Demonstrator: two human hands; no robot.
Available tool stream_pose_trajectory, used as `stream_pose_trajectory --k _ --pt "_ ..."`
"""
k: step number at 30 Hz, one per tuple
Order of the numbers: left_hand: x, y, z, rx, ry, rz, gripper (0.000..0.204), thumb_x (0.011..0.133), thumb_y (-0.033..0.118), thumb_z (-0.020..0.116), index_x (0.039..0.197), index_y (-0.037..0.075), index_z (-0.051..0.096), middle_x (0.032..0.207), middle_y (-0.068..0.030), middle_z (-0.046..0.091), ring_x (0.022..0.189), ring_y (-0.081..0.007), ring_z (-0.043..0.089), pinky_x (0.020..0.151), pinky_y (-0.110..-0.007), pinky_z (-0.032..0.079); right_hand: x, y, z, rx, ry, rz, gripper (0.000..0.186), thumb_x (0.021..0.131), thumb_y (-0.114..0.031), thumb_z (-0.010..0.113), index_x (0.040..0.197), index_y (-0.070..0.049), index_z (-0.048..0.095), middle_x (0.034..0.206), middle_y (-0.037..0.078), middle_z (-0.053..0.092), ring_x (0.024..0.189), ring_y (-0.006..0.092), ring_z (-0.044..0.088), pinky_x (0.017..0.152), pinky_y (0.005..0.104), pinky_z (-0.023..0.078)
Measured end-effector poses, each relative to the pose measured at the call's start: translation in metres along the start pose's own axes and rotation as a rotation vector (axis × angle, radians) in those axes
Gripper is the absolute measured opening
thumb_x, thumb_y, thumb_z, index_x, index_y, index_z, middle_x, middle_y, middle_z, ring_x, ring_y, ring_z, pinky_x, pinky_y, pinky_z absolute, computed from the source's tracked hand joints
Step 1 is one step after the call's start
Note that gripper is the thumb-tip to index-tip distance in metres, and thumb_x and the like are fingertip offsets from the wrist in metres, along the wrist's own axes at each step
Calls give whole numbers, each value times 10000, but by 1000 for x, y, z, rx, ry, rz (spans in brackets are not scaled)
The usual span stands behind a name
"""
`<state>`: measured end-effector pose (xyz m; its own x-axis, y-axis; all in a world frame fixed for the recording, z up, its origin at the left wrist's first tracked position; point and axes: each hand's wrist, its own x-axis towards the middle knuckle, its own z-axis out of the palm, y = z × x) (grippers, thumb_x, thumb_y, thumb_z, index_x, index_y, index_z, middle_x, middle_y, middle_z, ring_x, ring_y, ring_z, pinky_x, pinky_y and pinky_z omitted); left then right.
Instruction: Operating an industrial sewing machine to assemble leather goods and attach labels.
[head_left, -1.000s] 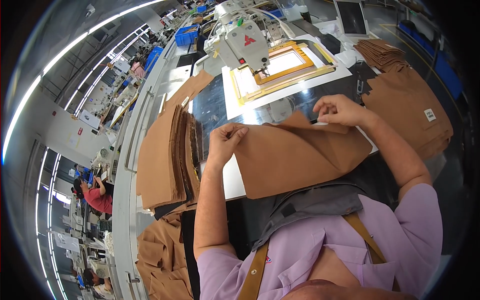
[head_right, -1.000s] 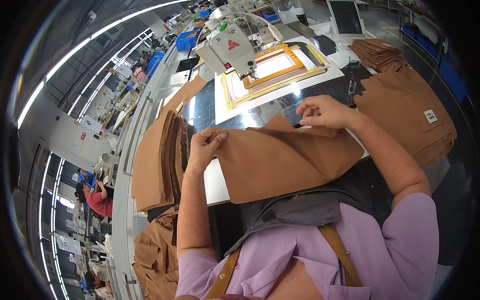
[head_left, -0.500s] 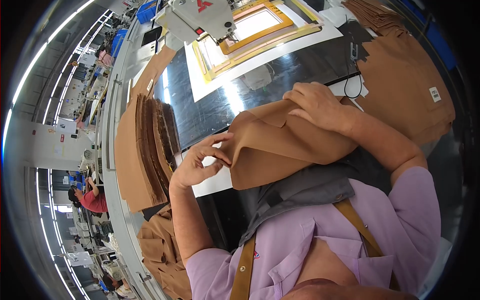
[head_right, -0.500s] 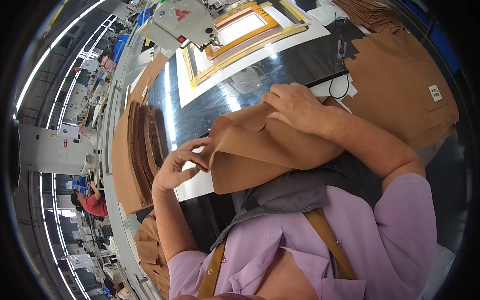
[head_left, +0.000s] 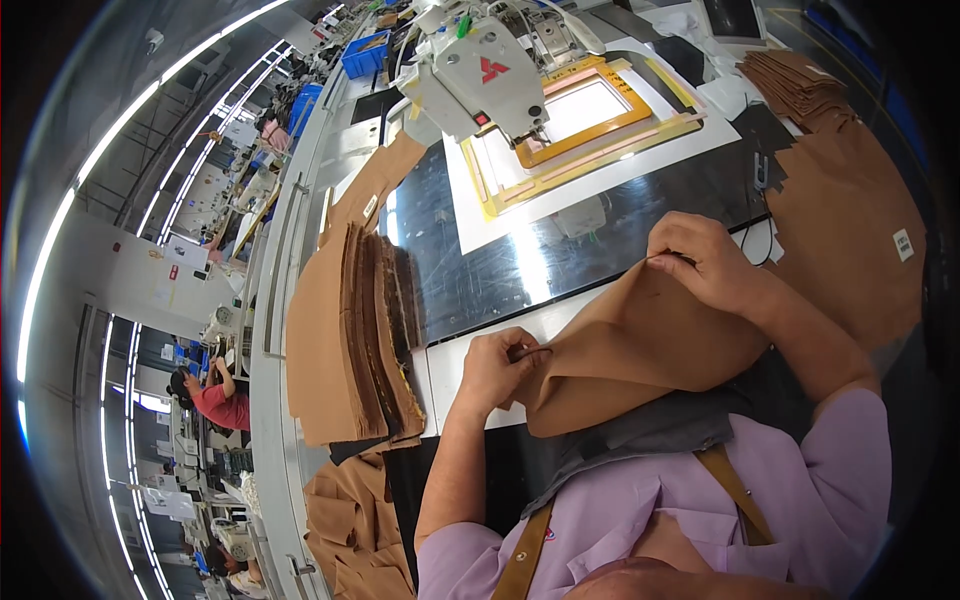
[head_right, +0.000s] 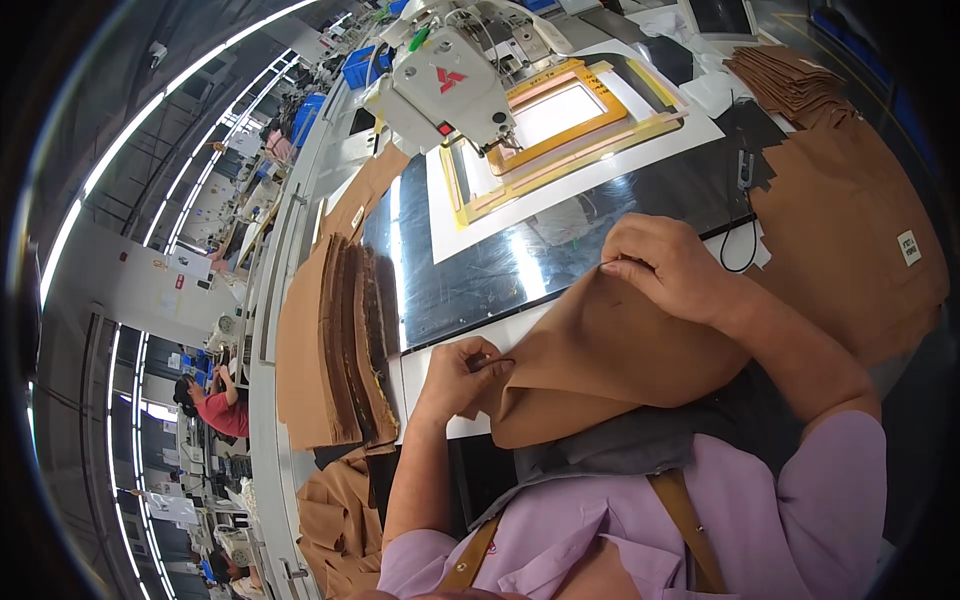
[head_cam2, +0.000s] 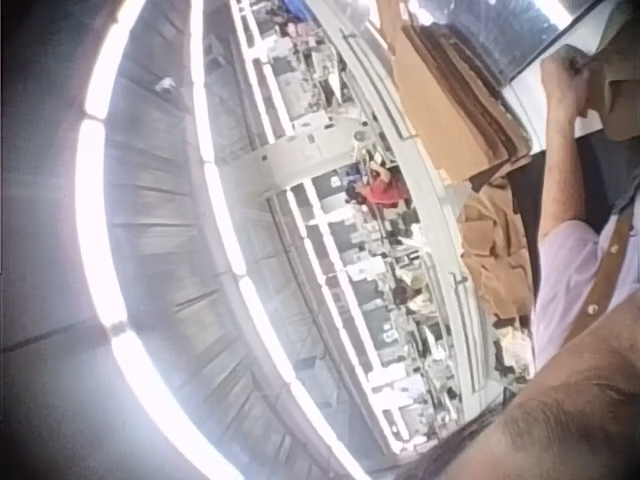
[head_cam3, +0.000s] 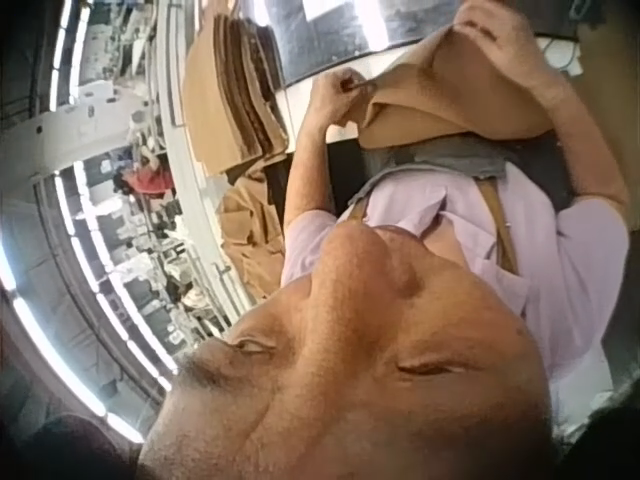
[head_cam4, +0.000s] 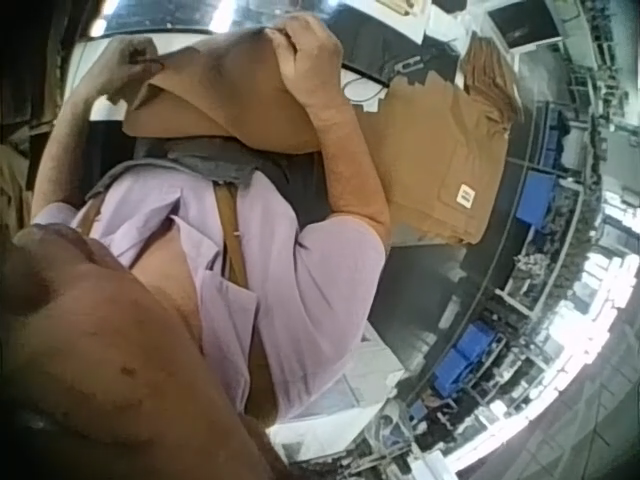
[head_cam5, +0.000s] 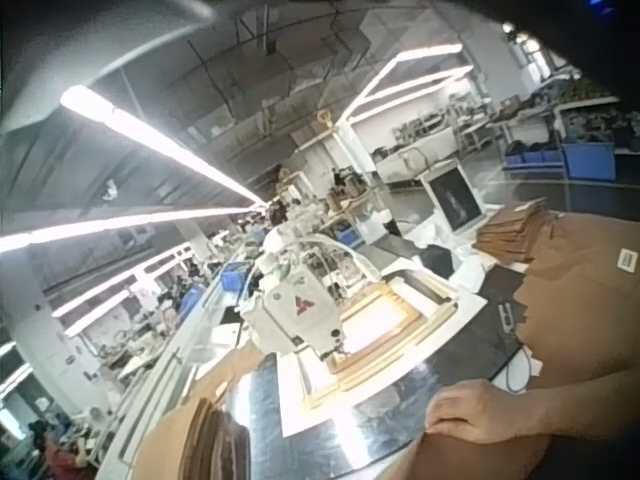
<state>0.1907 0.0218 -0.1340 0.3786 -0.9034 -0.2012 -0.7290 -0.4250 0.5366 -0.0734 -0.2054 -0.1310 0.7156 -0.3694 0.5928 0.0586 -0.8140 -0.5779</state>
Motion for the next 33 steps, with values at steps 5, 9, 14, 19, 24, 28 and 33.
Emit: stream_pose_trajectory --k 5,9,14,19,24,28,33 --pt "11 7 -27 -265 427 300 134 892 113 777 958 -3 783 949 -116 745 804 -188 690 724 -327 547 6 4 -23 233 0 207 121 984 -111 668 972 9 665 884 99 679 780 165 624 715 297 491" --pt "34 53 -33 -71 409 240 238 919 114 748 1151 61 755 835 -131 726 667 -195 674 658 -328 538 12 31 -30 249 32 360 146 1003 -121 643 1006 22 672 870 83 689 781 85 584 724 282 487" --pt "92 19 -30 -100 308 225 117 900 67 742 1001 9 754 788 -116 722 692 -194 666 682 -332 537 16 73 -17 136 -40 512 335 966 -242 711 1182 8 656 918 99 700 764 145 623 735 303 514" --pt "101 34 -29 -1 374 412 71 914 55 727 942 -9 716 807 -102 723 686 -157 651 674 -307 530 16 57 -17 -145 -229 395 834 793 -496 831 1421 -42 524 1141 132 679 891 271 680 809 383 542" --pt "74 84 -51 -187 231 380 125 966 102 723 963 -20 691 653 12 583 642 -32 492 604 -213 399 13 63 -4 -472 -197 -21 908 784 -435 832 1490 -21 440 1230 197 611 1138 350 600 988 456 465" --pt "66 100 -67 -165 167 486 105 917 88 775 948 -5 736 586 24 571 550 -34 468 544 -221 371 26 70 2 -294 -286 157 851 819 -372 809 1502 -34 431 1258 203 602 1160 364 595 984 481 461" --pt "76 107 -78 -352 62 604 111 892 87 798 956 2 769 705 -36 712 643 -48 624 594 -206 474 53 53 2 -76 -164 237 483 891 -263 737 1297 -68 564 948 180 687 920 341 694 789 469 532"
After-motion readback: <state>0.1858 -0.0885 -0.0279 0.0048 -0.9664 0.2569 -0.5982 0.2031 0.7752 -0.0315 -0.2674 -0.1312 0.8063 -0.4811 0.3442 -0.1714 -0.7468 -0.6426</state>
